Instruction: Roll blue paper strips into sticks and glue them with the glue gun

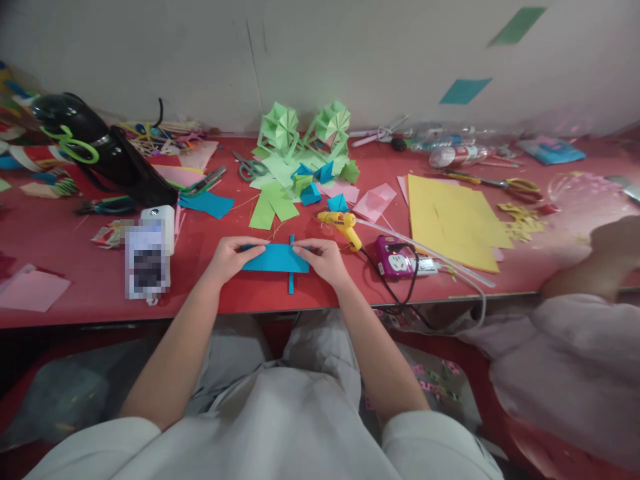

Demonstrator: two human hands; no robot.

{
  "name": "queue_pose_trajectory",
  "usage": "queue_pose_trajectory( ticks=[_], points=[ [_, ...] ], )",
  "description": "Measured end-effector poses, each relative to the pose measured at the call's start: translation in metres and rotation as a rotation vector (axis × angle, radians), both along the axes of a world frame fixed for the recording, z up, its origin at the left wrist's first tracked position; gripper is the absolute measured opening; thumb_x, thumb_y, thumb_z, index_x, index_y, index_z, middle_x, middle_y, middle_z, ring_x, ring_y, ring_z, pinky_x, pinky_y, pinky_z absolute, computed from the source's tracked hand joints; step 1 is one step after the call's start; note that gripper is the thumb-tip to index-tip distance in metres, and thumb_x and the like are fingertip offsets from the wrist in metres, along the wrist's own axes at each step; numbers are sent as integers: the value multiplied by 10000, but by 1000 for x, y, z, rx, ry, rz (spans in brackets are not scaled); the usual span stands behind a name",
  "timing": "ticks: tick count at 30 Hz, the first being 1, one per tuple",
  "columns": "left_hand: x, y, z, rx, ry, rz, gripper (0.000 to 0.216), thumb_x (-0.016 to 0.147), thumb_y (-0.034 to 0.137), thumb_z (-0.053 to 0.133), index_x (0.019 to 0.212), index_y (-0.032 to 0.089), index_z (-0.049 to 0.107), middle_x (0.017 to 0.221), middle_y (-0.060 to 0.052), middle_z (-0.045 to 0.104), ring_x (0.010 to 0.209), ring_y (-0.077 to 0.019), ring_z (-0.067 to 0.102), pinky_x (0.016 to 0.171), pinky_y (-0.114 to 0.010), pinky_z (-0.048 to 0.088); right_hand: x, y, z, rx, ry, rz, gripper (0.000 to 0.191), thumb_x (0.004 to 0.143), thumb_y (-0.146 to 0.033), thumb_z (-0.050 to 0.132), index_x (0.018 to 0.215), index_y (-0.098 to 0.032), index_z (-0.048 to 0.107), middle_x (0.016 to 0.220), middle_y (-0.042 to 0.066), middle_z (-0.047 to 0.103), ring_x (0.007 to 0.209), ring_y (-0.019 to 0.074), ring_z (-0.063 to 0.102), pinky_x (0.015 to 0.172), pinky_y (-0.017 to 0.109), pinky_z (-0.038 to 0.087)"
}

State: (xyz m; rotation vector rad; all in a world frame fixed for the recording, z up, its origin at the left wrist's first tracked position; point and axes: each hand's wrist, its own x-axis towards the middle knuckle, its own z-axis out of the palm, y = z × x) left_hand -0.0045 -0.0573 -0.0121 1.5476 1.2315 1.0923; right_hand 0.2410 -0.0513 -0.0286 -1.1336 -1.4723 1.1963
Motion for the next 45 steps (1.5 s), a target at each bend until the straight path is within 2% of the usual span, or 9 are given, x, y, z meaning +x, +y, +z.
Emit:
queue_pose_trajectory(
  ticks=[7, 13, 19, 24, 28, 34, 45],
  points=[
    [3, 3, -4, 45, 32, 40, 191, 815, 367, 741, 941, 239, 806, 984, -60, 800, 975, -267, 739, 857, -394, 595, -1, 2, -2, 13, 20, -17, 281, 766, -474, 793, 917, -239, 822, 949, 57, 800, 905, 261, 732, 802, 385, 589],
    [0, 0, 0, 1, -3, -63, 160, 837, 335, 705, 917, 238, 804, 992, -57, 798, 996, -261, 729, 894, -403, 579, 4, 0, -1, 6, -6, 57, 257, 787, -437, 784, 952, -243, 825, 958, 53, 801, 890, 249, 733, 795, 369, 582],
    [4, -1, 4, -52, 4, -10, 193, 772, 400, 783, 824, 215, 794, 879, -60, 795, 897, -254, 734, 804, -360, 575, 4, 2, -3, 7, 10, 90, 266, 780, -433, 790, 946, -228, 822, 982, 68, 798, 899, 244, 731, 782, 349, 576],
    [8, 1, 3, -76, -11, -3, 177, 740, 362, 803, 792, 196, 769, 859, -59, 789, 867, -237, 732, 805, -352, 576, 3, 3, -4, 48, 68, 129, 219, 770, -401, 802, 902, -227, 812, 1017, 71, 790, 977, 247, 722, 864, 360, 564],
    [10, 2, 4, -79, -64, 9, 170, 688, 300, 826, 751, 187, 716, 829, -52, 779, 833, -219, 729, 789, -340, 580, 1, 2, 1, 19, 48, 124, 261, 765, -425, 803, 923, -218, 800, 995, 72, 787, 924, 237, 719, 794, 342, 561],
    [15, -1, 7, -22, -43, -3, 141, 734, 294, 796, 802, 188, 734, 841, -49, 777, 834, -207, 727, 769, -316, 573, -9, 0, 9, 43, -72, 119, 317, 771, -465, 788, 939, -198, 810, 943, 77, 792, 890, 246, 718, 774, 336, 547],
    [14, 0, 2, -7, -57, 24, 118, 738, 301, 800, 786, 199, 764, 819, -46, 784, 807, -208, 727, 727, -304, 573, -7, 1, 8, 27, -111, 38, 298, 789, -458, 770, 925, -198, 822, 917, 71, 798, 838, 243, 723, 712, 318, 527]
  ],
)
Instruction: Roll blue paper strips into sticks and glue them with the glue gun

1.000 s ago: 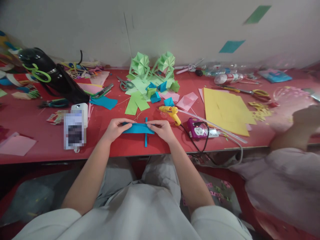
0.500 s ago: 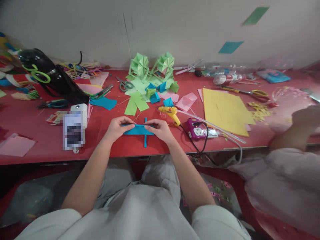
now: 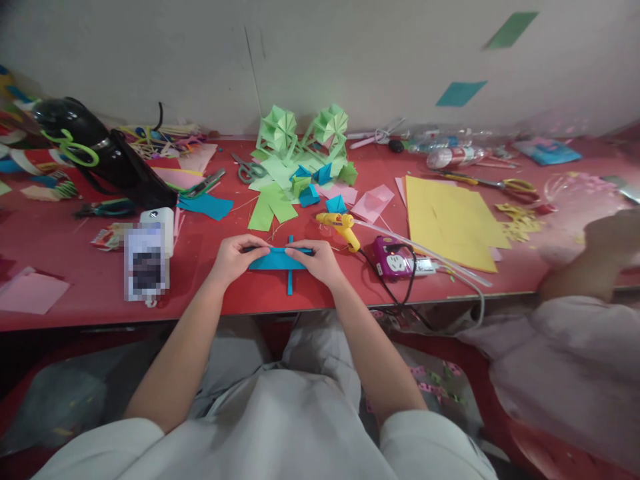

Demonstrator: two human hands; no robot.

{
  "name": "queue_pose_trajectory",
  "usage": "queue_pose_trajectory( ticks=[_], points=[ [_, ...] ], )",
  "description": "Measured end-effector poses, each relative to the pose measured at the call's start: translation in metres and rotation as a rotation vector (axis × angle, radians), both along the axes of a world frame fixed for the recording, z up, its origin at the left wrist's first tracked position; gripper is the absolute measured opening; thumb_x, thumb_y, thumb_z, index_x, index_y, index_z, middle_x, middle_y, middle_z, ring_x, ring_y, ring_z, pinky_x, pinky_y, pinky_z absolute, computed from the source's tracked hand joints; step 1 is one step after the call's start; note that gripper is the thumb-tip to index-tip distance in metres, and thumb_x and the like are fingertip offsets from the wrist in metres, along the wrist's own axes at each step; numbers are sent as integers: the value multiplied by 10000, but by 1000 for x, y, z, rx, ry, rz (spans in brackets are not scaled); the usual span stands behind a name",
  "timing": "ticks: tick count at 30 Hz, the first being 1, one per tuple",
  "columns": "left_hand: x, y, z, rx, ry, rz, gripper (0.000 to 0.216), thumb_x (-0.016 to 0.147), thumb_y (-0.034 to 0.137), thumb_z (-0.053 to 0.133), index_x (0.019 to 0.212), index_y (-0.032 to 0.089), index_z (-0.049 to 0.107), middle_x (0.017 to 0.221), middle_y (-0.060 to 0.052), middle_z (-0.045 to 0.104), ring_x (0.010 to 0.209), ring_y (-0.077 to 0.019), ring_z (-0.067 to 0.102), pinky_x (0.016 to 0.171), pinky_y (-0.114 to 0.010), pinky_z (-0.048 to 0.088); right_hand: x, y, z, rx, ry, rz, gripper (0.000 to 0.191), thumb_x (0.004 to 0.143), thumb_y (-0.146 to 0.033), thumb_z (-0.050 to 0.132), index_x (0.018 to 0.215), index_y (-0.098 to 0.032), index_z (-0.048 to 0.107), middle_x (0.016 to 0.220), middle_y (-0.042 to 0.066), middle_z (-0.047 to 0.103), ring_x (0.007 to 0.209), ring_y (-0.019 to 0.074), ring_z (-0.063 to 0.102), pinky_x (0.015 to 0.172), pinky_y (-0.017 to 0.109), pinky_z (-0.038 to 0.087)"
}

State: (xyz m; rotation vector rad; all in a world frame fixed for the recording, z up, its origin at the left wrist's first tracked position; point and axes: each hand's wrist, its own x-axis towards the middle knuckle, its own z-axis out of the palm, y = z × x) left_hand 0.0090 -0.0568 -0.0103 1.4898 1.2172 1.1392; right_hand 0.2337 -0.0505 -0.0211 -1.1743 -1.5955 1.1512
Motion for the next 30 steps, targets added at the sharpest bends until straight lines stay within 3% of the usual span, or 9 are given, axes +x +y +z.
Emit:
queue_pose_trajectory(
  ticks=[13, 19, 30],
  points=[
    [-1, 1, -6, 54, 48, 33, 97, 774, 292, 771, 781, 202, 736, 803, -39, 768, 799, -202, 722, 705, -296, 570, -2, -1, 0, -20, 24, -33, 319, 771, -500, 770, 817, -184, 783, 820, 51, 766, 761, 205, 675, 685, 302, 499],
    [-2, 1, -6, 43, 12, 93, 172, 747, 310, 803, 834, 201, 702, 824, -41, 768, 840, -211, 738, 746, -302, 579, -3, -2, -1, -69, 56, -62, 387, 755, -557, 761, 817, -175, 779, 718, 31, 714, 631, 157, 584, 559, 274, 428],
    [-15, 1, -5, -16, 54, 59, 208, 745, 383, 805, 850, 206, 774, 874, -65, 794, 866, -242, 743, 750, -332, 587, 3, 0, 0, -123, 45, -10, 481, 773, -638, 713, 807, -165, 790, 670, 4, 654, 622, 151, 542, 554, 269, 409]
  ],
)
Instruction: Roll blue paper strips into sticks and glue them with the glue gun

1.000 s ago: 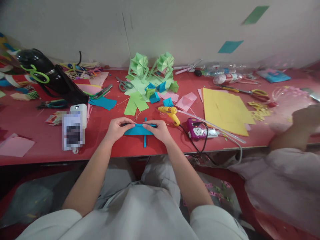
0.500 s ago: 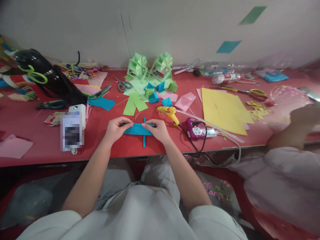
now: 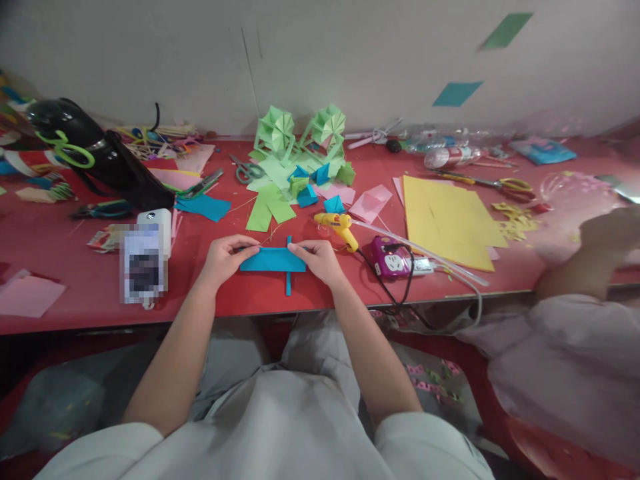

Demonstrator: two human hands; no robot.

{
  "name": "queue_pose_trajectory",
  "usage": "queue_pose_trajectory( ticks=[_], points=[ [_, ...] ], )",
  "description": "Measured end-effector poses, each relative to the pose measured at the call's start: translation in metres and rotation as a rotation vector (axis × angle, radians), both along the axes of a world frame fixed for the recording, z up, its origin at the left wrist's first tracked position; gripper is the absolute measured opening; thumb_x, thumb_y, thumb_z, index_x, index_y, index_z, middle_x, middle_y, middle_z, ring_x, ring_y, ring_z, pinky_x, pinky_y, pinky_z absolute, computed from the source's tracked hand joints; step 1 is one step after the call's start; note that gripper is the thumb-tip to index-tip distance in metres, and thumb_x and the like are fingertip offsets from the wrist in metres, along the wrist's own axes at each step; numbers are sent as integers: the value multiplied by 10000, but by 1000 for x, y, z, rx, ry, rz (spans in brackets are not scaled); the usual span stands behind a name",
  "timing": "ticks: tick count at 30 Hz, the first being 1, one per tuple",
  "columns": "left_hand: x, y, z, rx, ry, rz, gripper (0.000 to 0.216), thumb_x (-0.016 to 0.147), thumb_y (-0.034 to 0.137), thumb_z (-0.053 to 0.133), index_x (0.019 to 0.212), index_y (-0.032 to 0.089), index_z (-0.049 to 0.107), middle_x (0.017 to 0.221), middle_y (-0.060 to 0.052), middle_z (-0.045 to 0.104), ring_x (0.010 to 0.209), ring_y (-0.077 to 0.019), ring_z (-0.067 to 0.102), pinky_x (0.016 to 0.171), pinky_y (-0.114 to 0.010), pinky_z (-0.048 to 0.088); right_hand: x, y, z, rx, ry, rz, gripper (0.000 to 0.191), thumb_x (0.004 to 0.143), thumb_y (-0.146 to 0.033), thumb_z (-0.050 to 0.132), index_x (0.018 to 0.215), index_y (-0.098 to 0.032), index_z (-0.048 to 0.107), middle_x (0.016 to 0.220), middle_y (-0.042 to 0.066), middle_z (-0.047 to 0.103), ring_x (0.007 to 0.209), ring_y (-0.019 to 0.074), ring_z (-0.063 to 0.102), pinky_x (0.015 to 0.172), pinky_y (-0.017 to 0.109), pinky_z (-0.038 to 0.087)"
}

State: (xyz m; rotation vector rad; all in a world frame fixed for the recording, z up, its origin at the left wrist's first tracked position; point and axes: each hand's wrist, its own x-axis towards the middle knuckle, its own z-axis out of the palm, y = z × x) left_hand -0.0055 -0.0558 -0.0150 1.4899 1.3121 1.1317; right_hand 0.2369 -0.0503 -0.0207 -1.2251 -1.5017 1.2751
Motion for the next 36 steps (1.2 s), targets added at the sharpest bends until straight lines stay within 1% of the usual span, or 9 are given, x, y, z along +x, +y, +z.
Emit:
queue_pose_trajectory(
  ticks=[3, 7, 13, 19, 24, 28, 31, 33, 36],
  points=[
    [-2, 1, 2, -6, -13, 8, 212, 718, 380, 824, 827, 205, 774, 854, -62, 794, 845, -237, 742, 744, -329, 586, 1, 1, -1, 6, -2, 5, 491, 779, -646, 703, 789, -162, 784, 634, -6, 614, 606, 142, 519, 548, 268, 394],
    [-5, 1, 5, -20, -28, 31, 249, 673, 399, 860, 786, 197, 767, 811, -65, 789, 795, -235, 738, 713, -328, 589, 1, 1, -2, -1, 13, -8, 483, 766, -638, 719, 814, -163, 791, 678, 4, 654, 633, 155, 547, 569, 275, 415],
    [-11, 1, 2, -65, -120, -22, 288, 697, 407, 854, 849, 180, 763, 919, -98, 799, 901, -257, 754, 809, -358, 606, 2, 1, -2, -26, 77, -27, 436, 727, -588, 779, 862, -174, 809, 764, 33, 733, 677, 173, 600, 617, 290, 463],
    [-13, 3, -1, -60, -117, -17, 286, 697, 407, 859, 852, 185, 765, 911, -96, 799, 904, -262, 756, 831, -377, 610, 2, 2, 0, -30, 59, -14, 435, 728, -593, 777, 861, -179, 807, 777, 32, 731, 686, 172, 598, 632, 291, 471],
    [-16, 3, -2, -61, -90, 2, 290, 722, 437, 833, 866, 192, 778, 915, -97, 798, 898, -261, 752, 795, -359, 607, 2, 4, 1, -19, 3, 12, 490, 775, -644, 713, 721, -159, 753, 603, -6, 562, 572, 119, 456, 522, 261, 353],
    [-21, 2, -2, -92, -91, -48, 315, 757, 458, 804, 923, 190, 788, 947, -104, 797, 922, -262, 747, 791, -354, 604, 2, 4, 2, 0, -18, 22, 524, 771, -669, 704, 633, -165, 677, 567, -21, 457, 552, 99, 360, 492, 261, 286],
    [-23, 1, 0, -116, -87, -45, 318, 759, 456, 804, 933, 191, 788, 938, -99, 797, 907, -251, 745, 774, -339, 601, 4, 5, 1, -7, 3, 34, 532, 798, -643, 697, 569, -169, 618, 535, -35, 390, 524, 84, 298, 477, 266, 242],
    [-23, 1, 2, -119, -81, -20, 315, 745, 455, 816, 912, 190, 787, 912, -94, 796, 884, -245, 744, 761, -331, 599, 5, 6, -1, -34, 23, 45, 510, 797, -631, 707, 589, -169, 648, 529, -35, 415, 512, 83, 312, 471, 263, 256],
    [-23, 1, 3, -104, -68, 4, 323, 739, 471, 815, 893, 189, 786, 888, -92, 794, 863, -246, 740, 733, -325, 595, 5, 6, -4, -92, 65, 22, 460, 744, -634, 752, 760, -174, 768, 601, -10, 577, 537, 110, 447, 493, 261, 370]
  ],
)
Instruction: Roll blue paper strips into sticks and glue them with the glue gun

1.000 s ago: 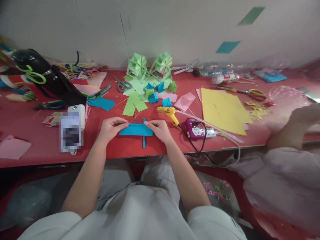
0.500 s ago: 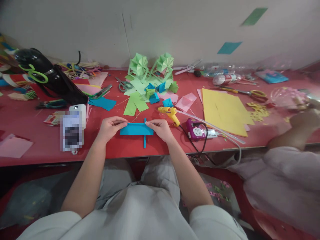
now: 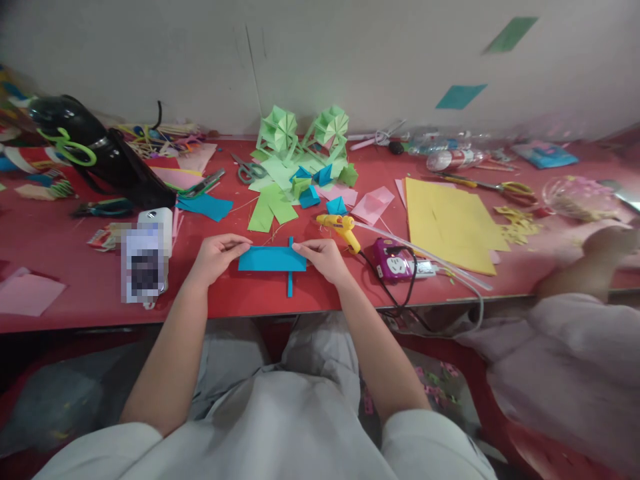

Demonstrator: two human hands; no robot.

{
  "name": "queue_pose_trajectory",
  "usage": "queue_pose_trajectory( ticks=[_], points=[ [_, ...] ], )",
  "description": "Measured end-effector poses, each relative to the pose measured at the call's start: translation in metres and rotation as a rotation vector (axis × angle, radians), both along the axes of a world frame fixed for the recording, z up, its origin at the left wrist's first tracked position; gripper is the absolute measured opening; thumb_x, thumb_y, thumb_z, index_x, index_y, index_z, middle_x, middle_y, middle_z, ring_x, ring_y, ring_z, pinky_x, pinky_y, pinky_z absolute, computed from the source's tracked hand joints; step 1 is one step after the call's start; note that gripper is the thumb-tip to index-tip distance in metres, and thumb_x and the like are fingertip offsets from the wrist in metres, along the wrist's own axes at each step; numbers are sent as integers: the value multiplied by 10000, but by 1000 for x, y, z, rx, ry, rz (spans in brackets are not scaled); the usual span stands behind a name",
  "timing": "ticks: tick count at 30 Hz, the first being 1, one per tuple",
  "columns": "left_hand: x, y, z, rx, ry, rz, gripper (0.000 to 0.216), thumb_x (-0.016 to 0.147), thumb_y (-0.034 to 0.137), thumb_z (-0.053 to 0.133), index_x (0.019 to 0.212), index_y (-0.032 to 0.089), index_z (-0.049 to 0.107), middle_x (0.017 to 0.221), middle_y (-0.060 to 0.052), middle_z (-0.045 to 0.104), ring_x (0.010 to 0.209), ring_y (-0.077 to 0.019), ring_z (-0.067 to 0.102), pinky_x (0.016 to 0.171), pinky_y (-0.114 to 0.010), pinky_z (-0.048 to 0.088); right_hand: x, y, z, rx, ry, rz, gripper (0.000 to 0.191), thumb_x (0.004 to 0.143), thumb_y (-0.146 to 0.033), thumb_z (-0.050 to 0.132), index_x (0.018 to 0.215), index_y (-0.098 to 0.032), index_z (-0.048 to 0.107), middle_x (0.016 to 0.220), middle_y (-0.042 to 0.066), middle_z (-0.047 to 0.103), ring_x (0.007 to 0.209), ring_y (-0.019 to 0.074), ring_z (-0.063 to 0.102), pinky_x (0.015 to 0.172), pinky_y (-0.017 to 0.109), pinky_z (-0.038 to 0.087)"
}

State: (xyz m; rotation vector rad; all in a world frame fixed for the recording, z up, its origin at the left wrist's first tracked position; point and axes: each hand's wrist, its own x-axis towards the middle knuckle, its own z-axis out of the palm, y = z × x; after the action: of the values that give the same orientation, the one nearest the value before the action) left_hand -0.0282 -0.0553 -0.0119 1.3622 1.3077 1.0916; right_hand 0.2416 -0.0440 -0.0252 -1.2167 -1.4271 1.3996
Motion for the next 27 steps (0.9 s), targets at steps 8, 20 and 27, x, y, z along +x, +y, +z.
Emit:
queue_pose_trajectory(
  ticks=[8, 20, 27],
  points=[
    [2, 0, 1, 31, 44, 11, 319, 788, 492, 759, 905, 196, 786, 895, -83, 793, 852, -236, 733, 718, -316, 588, 0, -1, -3, -3, 46, -38, 451, 727, -604, 777, 885, -184, 815, 746, 30, 733, 634, 165, 615, 575, 290, 508],
    [25, 0, 5, 77, 135, -141, 192, 764, 423, 798, 816, 238, 804, 881, -46, 798, 875, -249, 744, 795, -344, 599, -4, -7, 8, 75, 13, 8, 356, 740, -543, 785, 815, -195, 789, 820, 47, 767, 747, 206, 668, 694, 326, 530],
    [28, -1, 7, 76, 149, -206, 177, 784, 391, 779, 847, 226, 801, 895, -45, 799, 872, -237, 742, 785, -326, 592, -7, -6, 10, 146, -58, 66, 328, 778, -511, 767, 875, -199, 801, 865, 56, 778, 796, 218, 692, 704, 320, 527]
  ],
)
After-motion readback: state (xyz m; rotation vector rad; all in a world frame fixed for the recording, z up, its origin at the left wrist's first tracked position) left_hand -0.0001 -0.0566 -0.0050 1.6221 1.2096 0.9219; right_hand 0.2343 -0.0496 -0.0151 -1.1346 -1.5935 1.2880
